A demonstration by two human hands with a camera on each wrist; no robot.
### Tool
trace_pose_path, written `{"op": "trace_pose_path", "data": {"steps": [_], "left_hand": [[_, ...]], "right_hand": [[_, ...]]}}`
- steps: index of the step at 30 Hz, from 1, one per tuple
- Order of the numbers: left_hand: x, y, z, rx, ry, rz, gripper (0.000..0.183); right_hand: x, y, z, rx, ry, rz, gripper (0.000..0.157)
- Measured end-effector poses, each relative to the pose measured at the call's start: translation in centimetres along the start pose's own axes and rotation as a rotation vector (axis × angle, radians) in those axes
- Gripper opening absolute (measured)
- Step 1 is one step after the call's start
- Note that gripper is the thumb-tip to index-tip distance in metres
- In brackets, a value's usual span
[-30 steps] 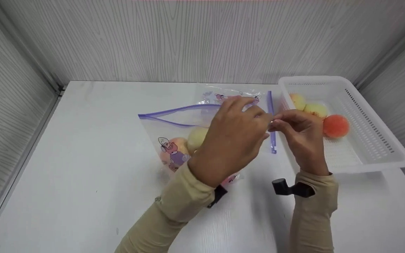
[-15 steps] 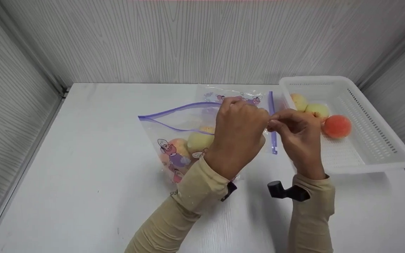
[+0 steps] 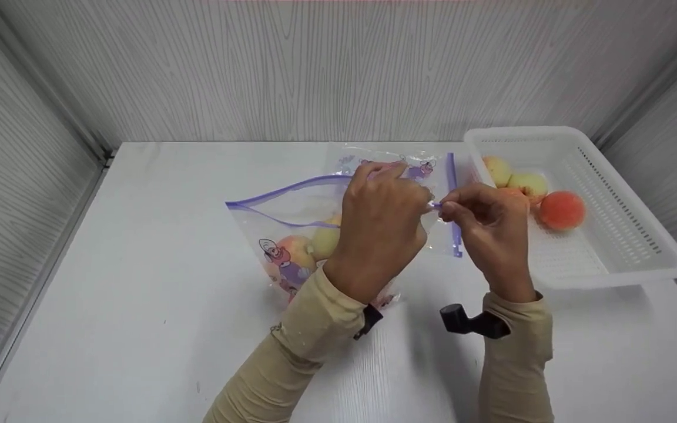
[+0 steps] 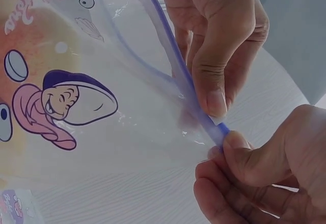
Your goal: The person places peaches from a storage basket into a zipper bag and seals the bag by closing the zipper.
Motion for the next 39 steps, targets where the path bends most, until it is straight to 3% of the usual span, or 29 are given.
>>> {"op": "trace_pose_path", "data": {"steps": [12, 28, 39], "left_hand": [[1.7, 0.4, -0.5, 0.052, 0.045, -0.035, 0.009], [4.1, 1.4, -1.6, 0.007, 0.084, -0.113, 0.012], [6.8, 2.5, -2.8, -0.022, 0.113, -0.083, 0.011]], "right_hand": [[-0.5, 0.1, 0.0, -0.002, -0.020, 0.021, 0.008], [-0.4, 0.2, 0.1, -0.004, -0.096, 0.036, 0.006], [-0.7, 0.5, 0.0, -0.020, -0.114, 0.017, 0.005]]}}
Point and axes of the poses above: each hand's wrist, its own z-axis towards the middle knuckle, its own y-axis out of the back of the hand, x = y × z, the point moved 2 cm from there along z, towards the middle knuckle, and after that the axes turned 5 degrees about y, right-handed, at the moved point
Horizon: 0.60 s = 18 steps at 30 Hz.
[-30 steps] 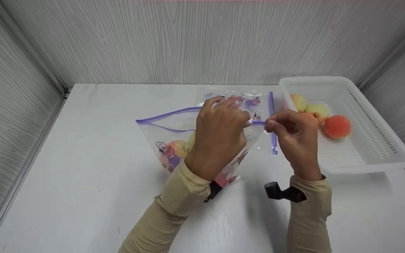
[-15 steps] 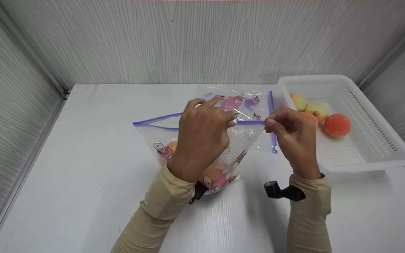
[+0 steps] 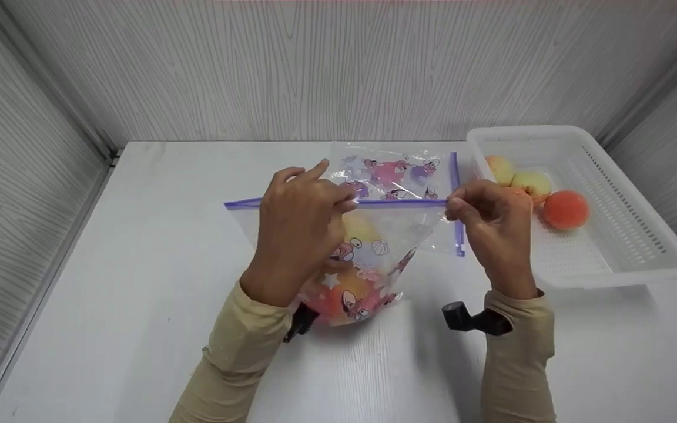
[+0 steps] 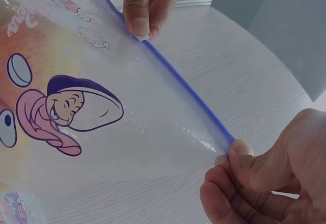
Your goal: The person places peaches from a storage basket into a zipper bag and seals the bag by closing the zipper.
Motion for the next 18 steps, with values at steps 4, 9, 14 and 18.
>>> {"op": "trace_pose_path", "data": {"steps": [4, 9, 14, 18], "left_hand": [[2.0, 1.0, -0.8, 0.002, 0.054, -0.005, 0.010], [4.2, 2.3, -2.0, -0.015, 0.112, -0.020, 0.009], [5.1, 3.0, -2.7, -0.021, 0.127, -0.034, 0.009], [5.7, 3.4, -2.9, -0.016, 0.138, -0.040, 0.009]], "right_hand": [[0.0, 0.1, 0.0, -0.008, 0.002, -0.003, 0.004], [0.0, 0.0, 0.1, -0.004, 0.024, -0.001, 0.004], [0.0, -0.2, 0.2, -0.004, 0.030, 0.006, 0.004], [-0.1, -0.2, 0.1, -0.001, 0.020, 0.006, 0.004]]}}
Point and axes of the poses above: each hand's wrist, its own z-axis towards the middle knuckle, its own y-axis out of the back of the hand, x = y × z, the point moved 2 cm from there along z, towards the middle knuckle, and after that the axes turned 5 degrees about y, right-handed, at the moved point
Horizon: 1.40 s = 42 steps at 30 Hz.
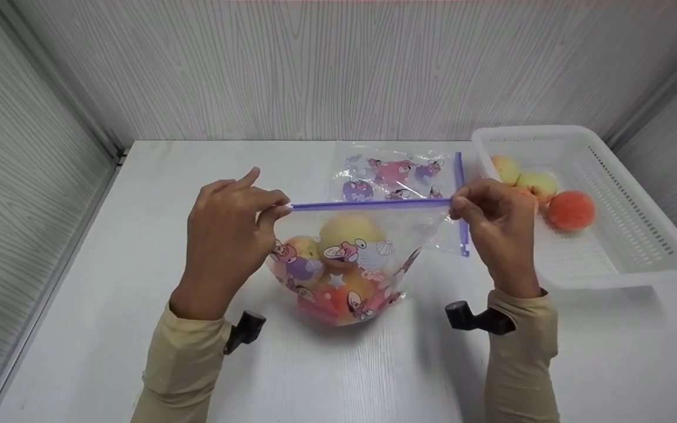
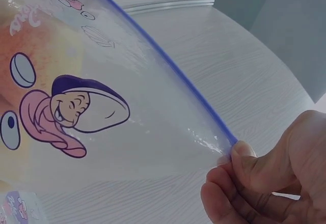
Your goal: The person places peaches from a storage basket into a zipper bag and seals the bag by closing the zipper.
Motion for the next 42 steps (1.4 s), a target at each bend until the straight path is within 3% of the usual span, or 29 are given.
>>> {"op": "trace_pose_path", "data": {"steps": [6, 13, 18, 22, 24, 28, 31, 34, 36, 38, 42], "left_hand": [[1.2, 0.6, -0.4, 0.004, 0.040, -0.029, 0.010], [2.7, 1.5, -1.1, -0.019, 0.081, -0.032, 0.010], [3.5, 2.1, -1.7, -0.044, 0.119, -0.048, 0.012], [4.2, 1.8, -2.2, -0.062, 0.145, -0.130, 0.013], [4.6, 1.4, -2.5, -0.040, 0.180, -0.209, 0.017], [5.6, 0.0, -3.1, 0.087, 0.300, -0.512, 0.044], [6.2, -1.9, -3.5, 0.212, 0.407, -0.772, 0.059], [6.4, -4.4, -3.9, 0.293, 0.495, -0.950, 0.054], [6.3, -5.9, -4.1, 0.299, 0.525, -1.053, 0.046], [6.2, -7.1, -4.3, 0.262, 0.549, -1.137, 0.040], [5.8, -8.2, -4.7, 0.118, 0.523, -1.197, 0.038]], "right_hand": [[0.1, 0.0, 0.1, -0.003, 0.000, -0.011, 0.005], [1.8, -0.3, 0.2, -0.021, 0.013, 0.025, 0.005], [1.0, -0.2, 0.1, -0.035, 0.017, 0.011, 0.004], [0.0, -0.1, 0.0, 0.004, 0.022, 0.024, 0.004], [-0.3, 0.0, 0.0, 0.048, 0.028, 0.060, 0.003], [-0.5, 0.1, -0.1, 0.156, 0.011, 0.216, 0.008], [-0.5, 0.0, -0.1, 0.213, -0.038, 0.362, 0.011], [-0.6, 0.0, -0.2, 0.248, -0.081, 0.441, 0.015], [-1.0, 0.1, -0.4, 0.267, -0.111, 0.458, 0.020], [-1.7, 0.1, -0.5, 0.325, -0.150, 0.420, 0.031], [-4.0, -0.8, -1.1, 0.592, -0.220, 0.274, 0.063]]}}
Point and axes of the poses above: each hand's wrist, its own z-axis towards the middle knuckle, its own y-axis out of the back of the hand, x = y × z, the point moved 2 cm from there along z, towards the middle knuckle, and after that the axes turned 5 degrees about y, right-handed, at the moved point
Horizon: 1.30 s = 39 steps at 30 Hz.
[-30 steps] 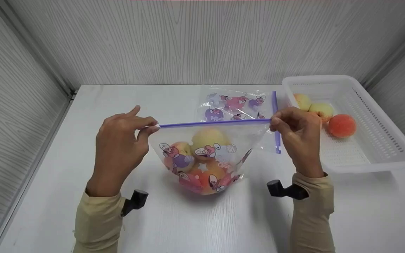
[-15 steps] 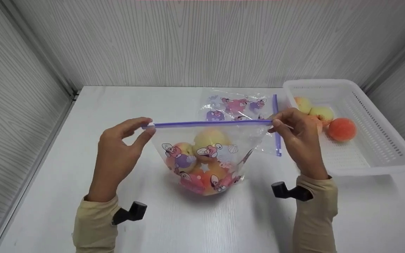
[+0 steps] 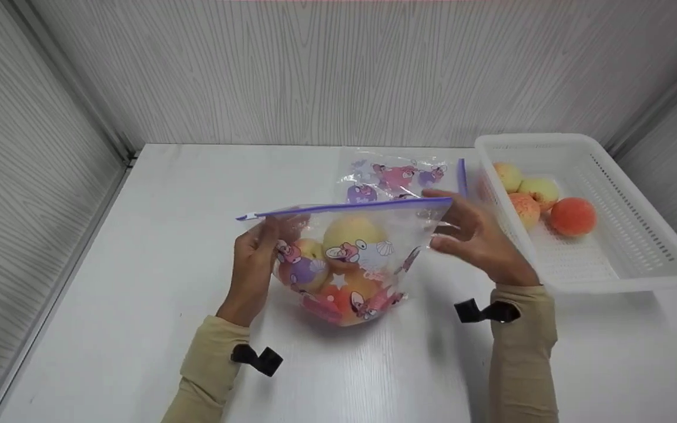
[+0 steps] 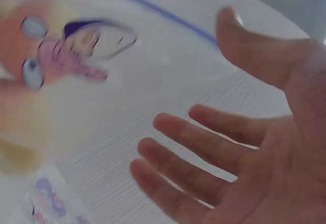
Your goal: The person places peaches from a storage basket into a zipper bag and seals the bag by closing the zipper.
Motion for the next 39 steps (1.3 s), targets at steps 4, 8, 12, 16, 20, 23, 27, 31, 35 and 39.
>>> {"op": "trace_pose_path", "data": {"steps": [4, 8, 12, 16, 20, 23, 27, 31, 35, 39], "left_hand": [[-1.4, -0.8, -0.5, -0.073, -0.081, 0.092, 0.037], [-2.6, -0.8, 0.0, -0.159, -0.120, 0.172, 0.039], [-2.4, 1.7, 1.9, -0.254, -0.096, 0.216, 0.050], [-3.3, 4.7, 3.9, -0.314, 0.046, 0.296, 0.062], [-3.4, 7.3, 6.7, -0.315, 0.172, 0.410, 0.069], [-3.0, 8.8, 8.7, -0.291, 0.236, 0.435, 0.071], [-2.5, 10.3, 11.3, -0.282, 0.295, 0.408, 0.071], [-2.0, 11.3, 13.2, -0.313, 0.391, 0.433, 0.074], [-1.8, 11.8, 13.7, -0.325, 0.445, 0.525, 0.080], [-2.7, 11.6, 12.5, -0.277, 0.412, 0.676, 0.090]], "right_hand": [[-2.2, -1.9, 1.1, 0.250, -0.084, -0.108, 0.085], [-4.3, -4.5, 2.2, 0.326, -0.120, -0.132, 0.094], [-6.7, -7.5, 3.6, 0.310, -0.161, -0.069, 0.098], [-7.8, -10.2, 4.5, 0.263, -0.178, -0.030, 0.100], [-8.7, -12.1, 4.8, 0.227, -0.131, -0.019, 0.094], [-9.0, -13.3, 5.1, 0.229, -0.056, -0.031, 0.085], [-8.9, -14.4, 5.6, 0.245, 0.028, -0.102, 0.070], [-8.6, -14.9, 6.0, 0.213, 0.065, -0.198, 0.055], [-8.4, -15.0, 6.0, 0.189, 0.086, -0.252, 0.048], [-8.2, -14.7, 6.0, 0.192, 0.084, -0.239, 0.046]]}}
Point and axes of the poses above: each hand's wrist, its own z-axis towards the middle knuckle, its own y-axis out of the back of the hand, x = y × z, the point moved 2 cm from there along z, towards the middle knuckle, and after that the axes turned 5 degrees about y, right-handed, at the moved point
